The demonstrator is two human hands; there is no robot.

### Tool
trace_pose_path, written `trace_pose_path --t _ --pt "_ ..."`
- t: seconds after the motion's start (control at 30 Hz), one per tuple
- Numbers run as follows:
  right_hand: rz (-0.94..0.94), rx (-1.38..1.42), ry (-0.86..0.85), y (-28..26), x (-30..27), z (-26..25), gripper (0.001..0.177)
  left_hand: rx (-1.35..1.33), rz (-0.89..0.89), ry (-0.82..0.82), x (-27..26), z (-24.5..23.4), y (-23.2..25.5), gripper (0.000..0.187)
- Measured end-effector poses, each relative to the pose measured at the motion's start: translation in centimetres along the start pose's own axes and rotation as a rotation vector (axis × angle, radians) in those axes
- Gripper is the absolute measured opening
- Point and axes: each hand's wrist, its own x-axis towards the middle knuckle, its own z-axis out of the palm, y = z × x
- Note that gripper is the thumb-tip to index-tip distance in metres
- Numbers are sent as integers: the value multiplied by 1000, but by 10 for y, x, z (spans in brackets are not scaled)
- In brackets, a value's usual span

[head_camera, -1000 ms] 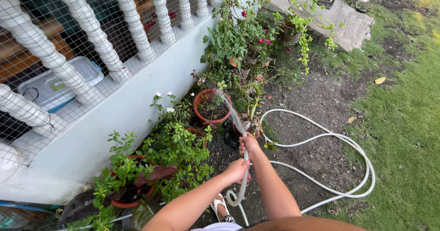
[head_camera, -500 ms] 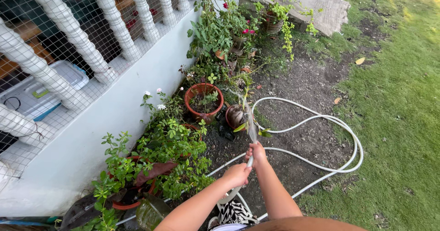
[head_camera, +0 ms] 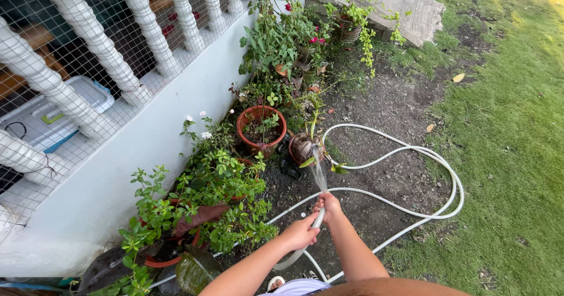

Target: The person waters potted plants and garden foliage using a hose, moving the water stream between various containers and soil areas.

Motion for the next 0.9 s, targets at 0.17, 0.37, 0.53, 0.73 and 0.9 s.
trace_pose_path --t 0.17,0.37,0.53,0.73,0.9 --pt "15 5 -23 8 -3 -7 16 -71 -5 -7 -6 6 -10 66" --pt "24 12 -20 14 -5 -20 12 -55 11 -19 -13 17 -19 65" --pt "-5 32 -26 17 -9 -27 13 23 3 -1 -20 23 -13 64" --pt "-40 23 -1 13 -13 -23 12 60 -17 19 -27 19 0 63" --pt "-66 41 -8 10 -18 -24 11 72 -27 23 -28 21 7 63"
